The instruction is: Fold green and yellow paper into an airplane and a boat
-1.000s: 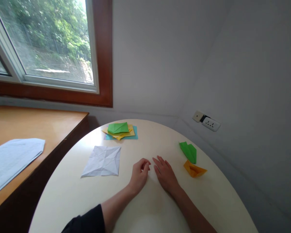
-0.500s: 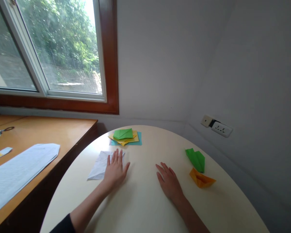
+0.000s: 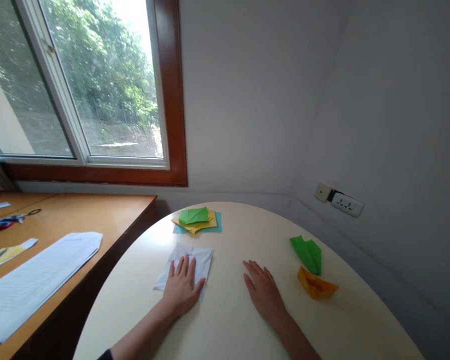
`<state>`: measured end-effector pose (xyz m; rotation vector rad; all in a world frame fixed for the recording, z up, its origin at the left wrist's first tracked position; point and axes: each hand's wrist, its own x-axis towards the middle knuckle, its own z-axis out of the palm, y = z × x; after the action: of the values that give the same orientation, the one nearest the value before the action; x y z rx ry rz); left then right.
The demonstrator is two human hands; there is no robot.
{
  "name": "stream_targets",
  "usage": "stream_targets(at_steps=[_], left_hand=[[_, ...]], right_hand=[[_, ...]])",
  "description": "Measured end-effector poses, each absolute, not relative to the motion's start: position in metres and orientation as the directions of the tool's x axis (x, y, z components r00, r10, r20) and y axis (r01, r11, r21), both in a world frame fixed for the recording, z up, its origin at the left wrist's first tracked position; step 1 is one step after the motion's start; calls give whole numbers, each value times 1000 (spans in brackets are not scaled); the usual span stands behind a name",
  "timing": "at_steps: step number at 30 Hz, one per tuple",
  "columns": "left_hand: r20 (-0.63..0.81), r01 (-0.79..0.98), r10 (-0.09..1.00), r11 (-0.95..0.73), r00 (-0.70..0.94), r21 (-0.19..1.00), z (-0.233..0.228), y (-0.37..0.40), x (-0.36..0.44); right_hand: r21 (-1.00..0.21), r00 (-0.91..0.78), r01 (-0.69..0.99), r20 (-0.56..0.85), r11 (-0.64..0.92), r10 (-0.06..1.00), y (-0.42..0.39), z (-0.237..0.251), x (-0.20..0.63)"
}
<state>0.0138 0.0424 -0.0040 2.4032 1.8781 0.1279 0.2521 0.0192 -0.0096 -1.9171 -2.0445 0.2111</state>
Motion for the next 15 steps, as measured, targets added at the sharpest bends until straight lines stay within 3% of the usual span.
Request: stream_targets(at_steps=[7,11,15], left_hand=[[-5,860,880,-462,474,218,3,18,55],[14,802,848,-506,529,318,5,10,67],[0,780,830,-524,557,343,8,8,69]], right_hand=[[-409,-38,906,185,112,982,19,-10,252],[-438,-40,889,219,135,975,19,-12,253],[-457,-54,872,262,173,964,19,-12,254]])
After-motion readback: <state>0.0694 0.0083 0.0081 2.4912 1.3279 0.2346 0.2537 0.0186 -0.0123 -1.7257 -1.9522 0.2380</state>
